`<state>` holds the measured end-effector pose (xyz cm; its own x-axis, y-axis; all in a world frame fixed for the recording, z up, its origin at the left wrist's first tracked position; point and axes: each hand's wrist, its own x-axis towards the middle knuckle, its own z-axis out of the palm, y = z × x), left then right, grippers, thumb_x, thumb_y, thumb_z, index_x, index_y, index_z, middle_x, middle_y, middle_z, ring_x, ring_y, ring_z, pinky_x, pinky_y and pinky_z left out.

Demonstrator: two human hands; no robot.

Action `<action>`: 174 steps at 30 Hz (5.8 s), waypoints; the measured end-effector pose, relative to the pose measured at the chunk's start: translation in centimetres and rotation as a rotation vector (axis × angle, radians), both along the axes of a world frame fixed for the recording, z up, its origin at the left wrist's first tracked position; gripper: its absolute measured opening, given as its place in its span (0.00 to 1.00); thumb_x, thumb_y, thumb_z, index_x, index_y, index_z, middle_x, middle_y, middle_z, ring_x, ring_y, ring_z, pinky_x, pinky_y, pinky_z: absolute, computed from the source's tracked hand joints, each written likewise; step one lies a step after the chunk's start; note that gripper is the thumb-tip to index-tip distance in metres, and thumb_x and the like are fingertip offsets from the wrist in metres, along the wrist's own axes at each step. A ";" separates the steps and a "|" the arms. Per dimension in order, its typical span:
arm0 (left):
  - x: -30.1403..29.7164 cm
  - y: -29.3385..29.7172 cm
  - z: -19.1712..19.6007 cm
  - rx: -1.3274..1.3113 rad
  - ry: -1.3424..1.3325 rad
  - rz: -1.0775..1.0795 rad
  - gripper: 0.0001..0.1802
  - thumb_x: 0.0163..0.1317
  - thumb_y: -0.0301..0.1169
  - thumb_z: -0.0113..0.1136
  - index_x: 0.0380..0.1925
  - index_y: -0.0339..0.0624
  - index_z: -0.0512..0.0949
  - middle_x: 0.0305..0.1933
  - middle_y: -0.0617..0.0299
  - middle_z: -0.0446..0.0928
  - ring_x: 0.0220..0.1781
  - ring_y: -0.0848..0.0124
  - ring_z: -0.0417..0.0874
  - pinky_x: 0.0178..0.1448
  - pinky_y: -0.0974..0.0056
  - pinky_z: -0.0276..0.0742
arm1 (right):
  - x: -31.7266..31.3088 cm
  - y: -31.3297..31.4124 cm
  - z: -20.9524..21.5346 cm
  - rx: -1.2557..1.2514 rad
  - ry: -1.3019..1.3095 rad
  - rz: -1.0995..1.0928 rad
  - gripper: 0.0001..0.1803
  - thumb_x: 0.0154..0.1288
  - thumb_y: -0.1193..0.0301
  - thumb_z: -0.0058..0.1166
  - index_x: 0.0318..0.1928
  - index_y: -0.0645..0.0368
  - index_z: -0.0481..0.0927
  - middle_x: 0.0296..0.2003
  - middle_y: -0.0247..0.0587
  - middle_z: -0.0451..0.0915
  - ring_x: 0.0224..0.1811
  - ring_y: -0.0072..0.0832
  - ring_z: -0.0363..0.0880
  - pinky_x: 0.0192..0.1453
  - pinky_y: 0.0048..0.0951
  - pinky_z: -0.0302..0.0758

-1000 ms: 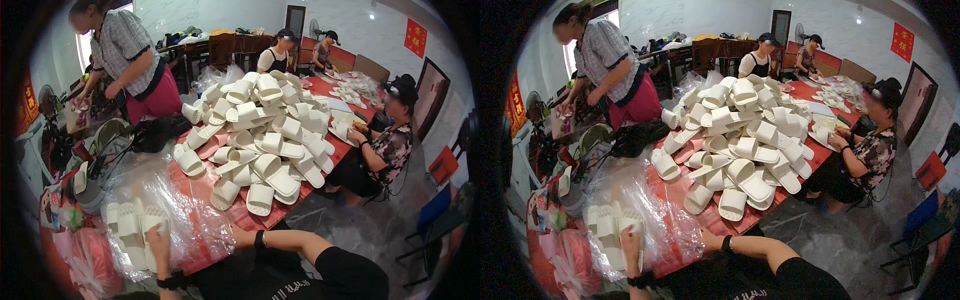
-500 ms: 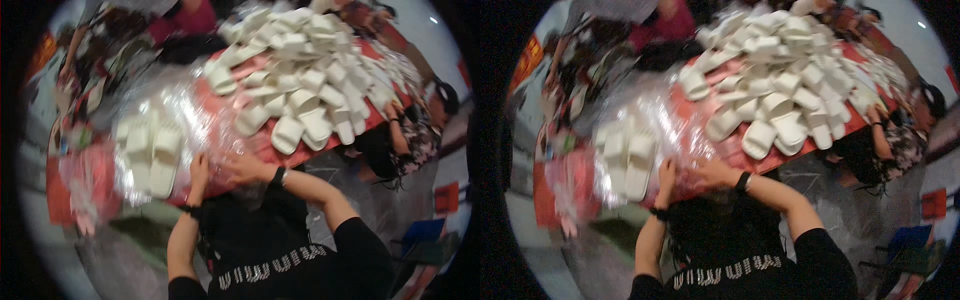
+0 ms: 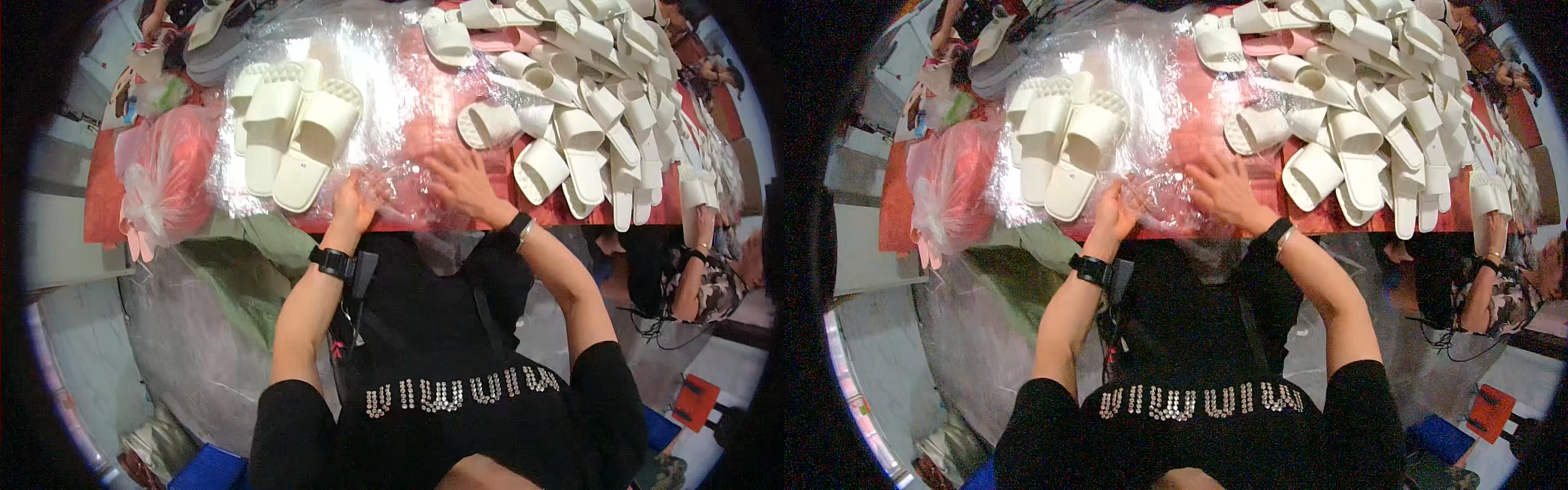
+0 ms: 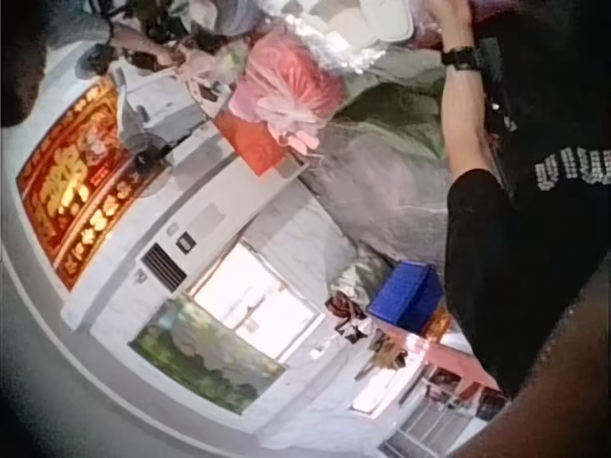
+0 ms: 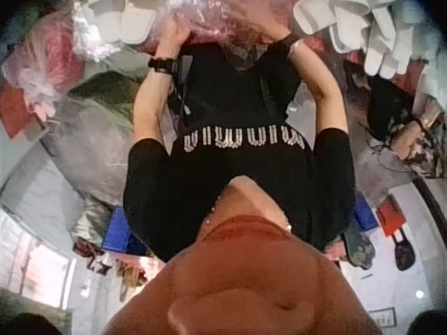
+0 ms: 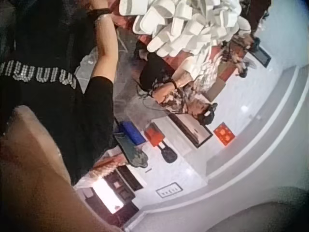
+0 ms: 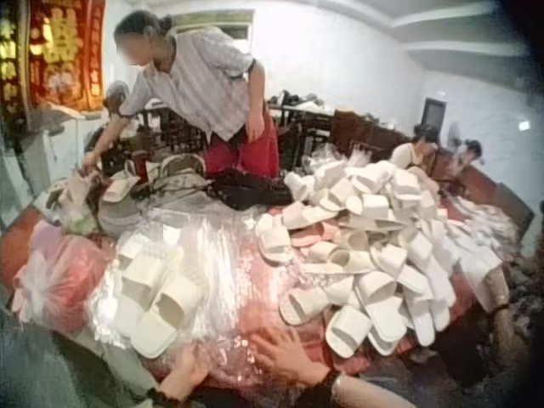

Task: Sort pairs of white slippers and place them into plastic bags for packaging.

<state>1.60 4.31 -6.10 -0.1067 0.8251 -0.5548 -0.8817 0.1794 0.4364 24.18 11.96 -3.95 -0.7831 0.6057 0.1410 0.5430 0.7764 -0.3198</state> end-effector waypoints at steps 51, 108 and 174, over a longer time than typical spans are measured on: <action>3.9 4.5 3.3 0.884 2.208 -0.951 0.35 0.49 0.47 0.59 0.58 0.50 0.63 0.63 0.50 0.57 0.64 0.51 0.56 0.63 0.53 0.53 | 4.7 0.5 -0.9 -0.160 0.172 0.178 0.16 0.53 0.58 0.52 0.40 0.52 0.78 0.55 0.40 0.67 0.59 0.36 0.61 0.60 0.48 0.53; -9.3 10.8 1.0 -0.299 2.179 -0.084 0.20 0.54 0.44 0.50 0.36 0.36 0.75 0.43 0.51 0.70 0.46 0.52 0.68 0.45 0.49 0.62 | 6.7 0.7 9.9 -0.076 -0.153 -0.470 0.22 0.49 0.77 0.47 0.49 0.53 0.70 0.46 0.41 0.73 0.36 0.37 0.78 0.30 0.34 0.75; 8.1 0.4 1.6 0.518 2.338 -0.349 0.28 0.49 0.38 0.58 0.51 0.42 0.68 0.55 0.37 0.63 0.53 0.46 0.65 0.54 0.50 0.62 | 5.7 -10.8 3.8 -0.132 0.132 0.317 0.34 0.44 0.81 0.48 0.58 0.55 0.63 0.62 0.37 0.60 0.23 0.31 0.68 0.28 0.29 0.68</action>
